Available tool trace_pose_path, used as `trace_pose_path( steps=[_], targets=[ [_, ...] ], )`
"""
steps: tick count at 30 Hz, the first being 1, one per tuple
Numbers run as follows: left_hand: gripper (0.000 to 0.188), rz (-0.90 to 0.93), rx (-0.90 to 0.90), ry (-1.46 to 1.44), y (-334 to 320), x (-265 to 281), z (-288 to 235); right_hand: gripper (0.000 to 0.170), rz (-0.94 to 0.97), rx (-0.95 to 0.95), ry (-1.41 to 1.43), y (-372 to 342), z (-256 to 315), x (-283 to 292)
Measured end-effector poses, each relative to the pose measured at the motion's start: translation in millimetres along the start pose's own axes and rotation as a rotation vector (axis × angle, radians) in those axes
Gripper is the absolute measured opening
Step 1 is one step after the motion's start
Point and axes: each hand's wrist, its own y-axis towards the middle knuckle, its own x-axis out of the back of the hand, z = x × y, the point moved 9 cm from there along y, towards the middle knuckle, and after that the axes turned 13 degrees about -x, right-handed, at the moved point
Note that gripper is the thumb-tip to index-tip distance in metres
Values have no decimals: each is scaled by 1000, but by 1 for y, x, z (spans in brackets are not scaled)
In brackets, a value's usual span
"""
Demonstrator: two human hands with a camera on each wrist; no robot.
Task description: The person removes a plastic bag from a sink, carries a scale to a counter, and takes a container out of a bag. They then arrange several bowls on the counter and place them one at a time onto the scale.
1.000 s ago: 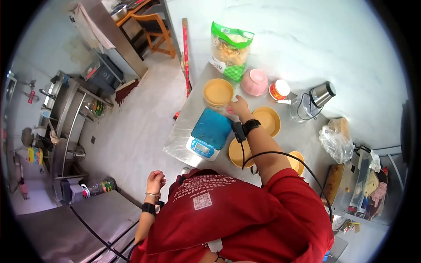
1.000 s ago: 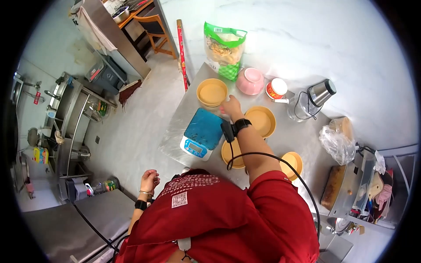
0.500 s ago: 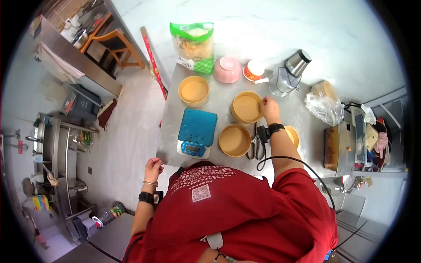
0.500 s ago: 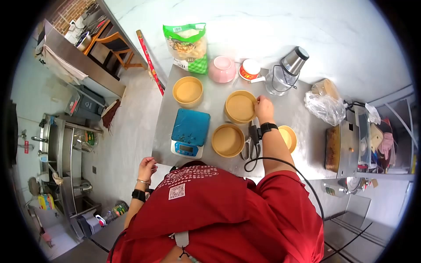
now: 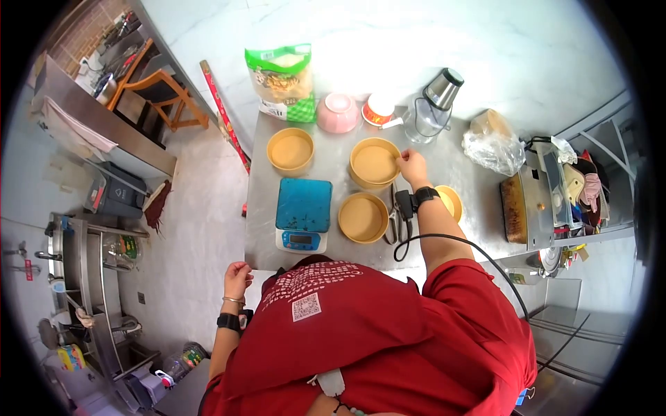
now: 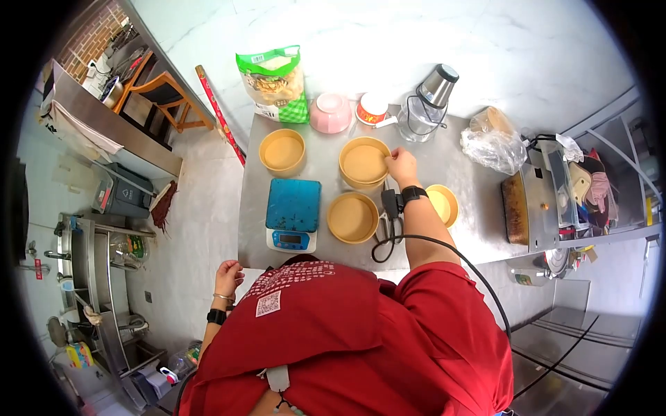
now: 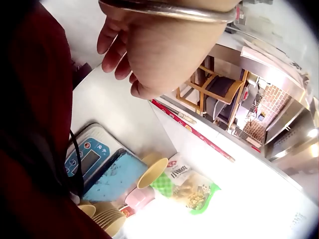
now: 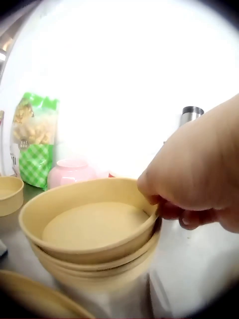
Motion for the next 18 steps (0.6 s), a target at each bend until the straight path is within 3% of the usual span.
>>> trace_pose_path(
  steps=[3,5,10,12,13,15,16,18],
  targets=[
    [13,-7,2,1,2,2,1,16,-10,30,191,2,-7,13],
    [13,-11,5,3,4,3,4,16,4,-29,464,7,-24,22],
    [14,-5,14,5,7,0,14,11,86,-177,711,10,-57,46],
    [15,-6,15,11,9,0,17,15,-116,-209,641,20,-88,70],
    [15,-9,15,14,10,0,19,15,-117,-209,642,24,-99,78],
    [15,-10,14,20,10,1,20,23,-181,-409,346,21,-129,95],
    [16,-11,14,24,9,1,21,23,-182,-409,347,21,-138,95],
    [16,-15,25,27,8,2,22,31,-449,-193,-92,3,-108,121]
  ],
)
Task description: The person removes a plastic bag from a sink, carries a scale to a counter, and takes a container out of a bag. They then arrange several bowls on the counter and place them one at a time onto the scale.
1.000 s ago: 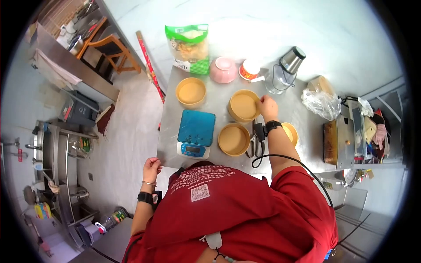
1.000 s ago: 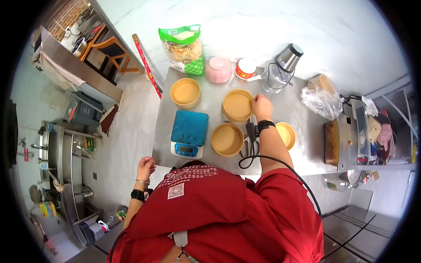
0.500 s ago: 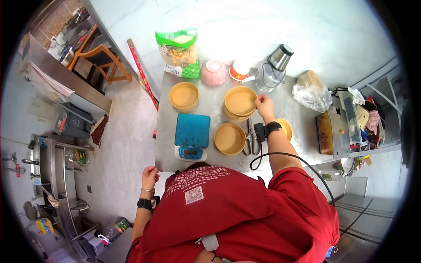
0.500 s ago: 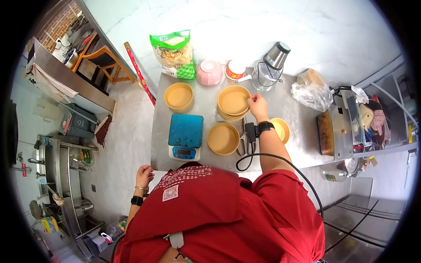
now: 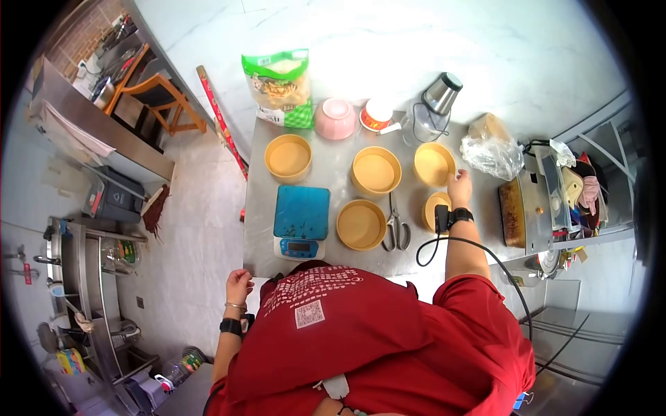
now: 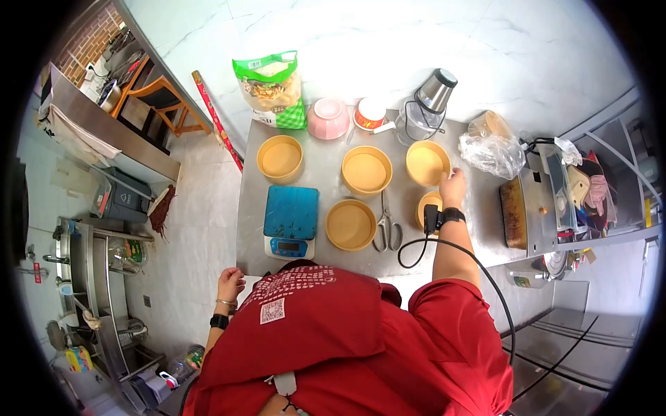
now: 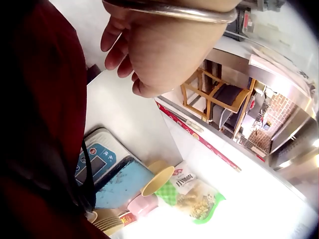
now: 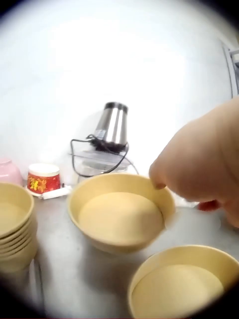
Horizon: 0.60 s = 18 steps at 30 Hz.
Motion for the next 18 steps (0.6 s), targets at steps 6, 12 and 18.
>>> trace_pose_path(
  steps=[6,12,18],
  targets=[
    [16,8,16,49,0,-4,3,32,392,296,118,-66,79,-60],
    [15,-40,-15,30,-3,-1,-10,20,529,171,9,-79,89,-112],
    [15,-37,40,6,-6,6,20,16,435,261,29,-82,106,-82]
  ],
)
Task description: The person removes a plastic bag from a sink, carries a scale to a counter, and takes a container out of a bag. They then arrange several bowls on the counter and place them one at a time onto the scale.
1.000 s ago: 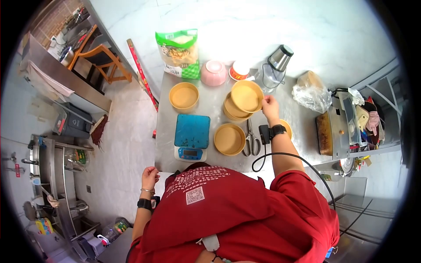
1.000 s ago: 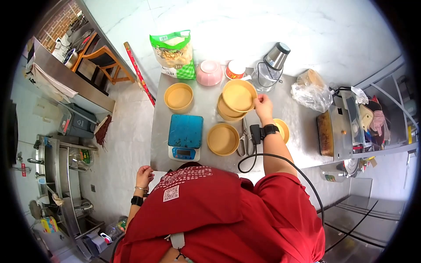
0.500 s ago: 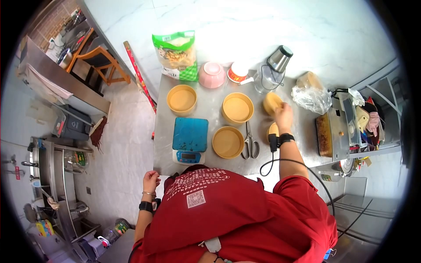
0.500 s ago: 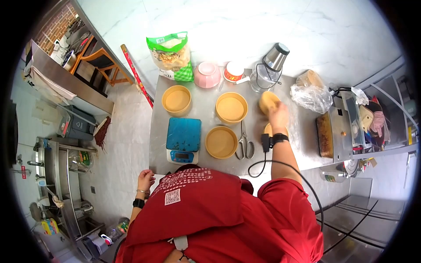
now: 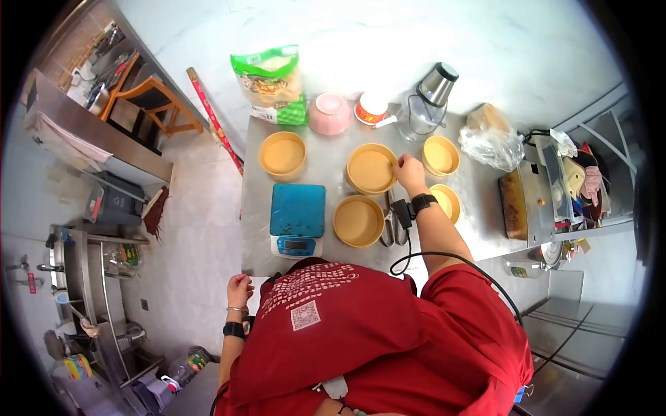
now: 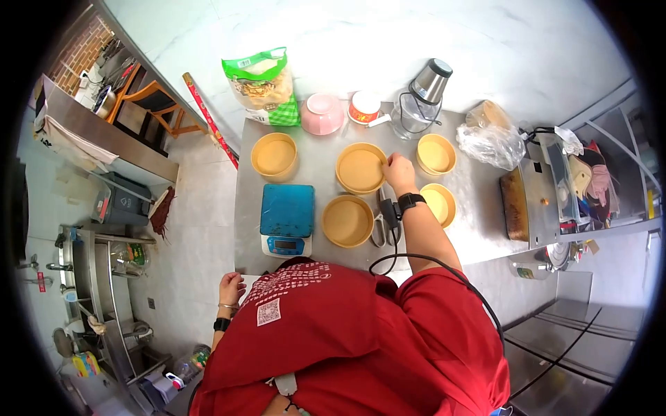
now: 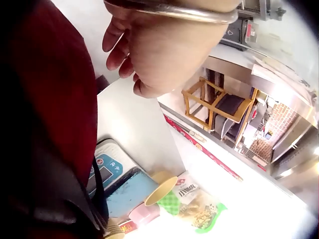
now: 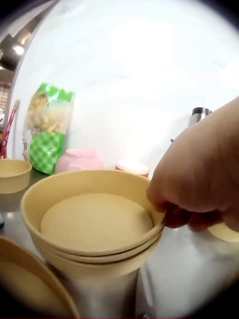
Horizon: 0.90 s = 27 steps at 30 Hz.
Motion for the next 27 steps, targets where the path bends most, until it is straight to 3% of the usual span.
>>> trace_pose_path(
  steps=[8,10,14,16,17,19,22,27],
  targets=[
    [15,31,-16,25,8,-8,-2,16,-30,26,244,-1,-1,22],
    [15,29,-29,39,9,-6,-5,12,21,-61,486,9,-21,21],
    [15,29,-13,21,9,-3,0,3,-48,-128,593,24,-58,40],
    [15,29,9,32,9,-4,5,4,-252,-341,624,26,-99,59],
    [15,30,8,31,9,-4,6,4,-254,-340,624,30,-110,58],
    [15,38,17,29,10,-5,8,7,-210,-516,637,32,-144,42],
    [15,40,14,41,12,-3,13,12,-80,-632,700,12,-135,37],
    [15,42,10,64,11,-4,9,17,115,-648,759,2,-111,8]
  ],
)
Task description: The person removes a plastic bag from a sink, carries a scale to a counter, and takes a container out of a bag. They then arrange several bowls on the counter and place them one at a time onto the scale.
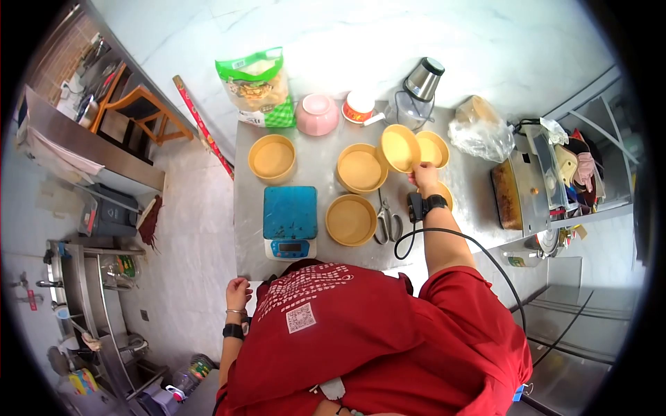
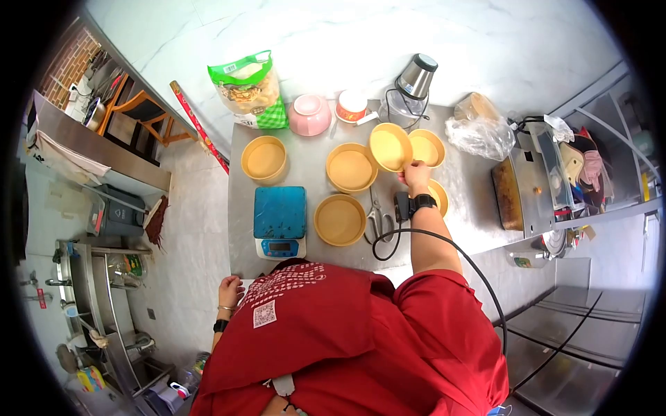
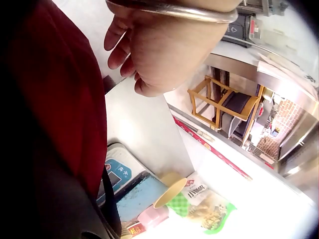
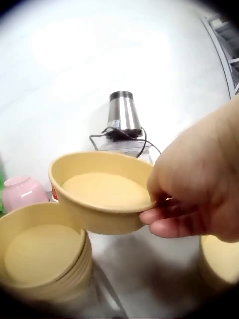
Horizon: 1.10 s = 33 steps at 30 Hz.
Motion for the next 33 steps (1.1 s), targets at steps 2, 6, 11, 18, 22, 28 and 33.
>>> trace_pose_path(
  steps=[2,6,11,18,22,28,33],
  targets=[
    [15,1,2,7,-2,-1,-2,17,20,-35,10,1,-7,-8],
    [17,-14,0,-20,-1,2,4,14,42,-106,43,16,-22,-10],
    [18,-4,2,-25,0,3,13,14,-97,-122,10,18,-21,17],
    [17,-5,-7,-33,0,2,10,27,-215,56,-98,-5,-9,24],
    [16,-9,-6,-45,3,3,14,30,-104,513,-441,-59,-4,-13],
    [14,-2,-12,-28,10,4,15,26,224,542,-953,-129,-69,-88],
    [14,33,-29,-1,3,3,1,26,246,333,-735,-128,-75,-62]
  ],
)
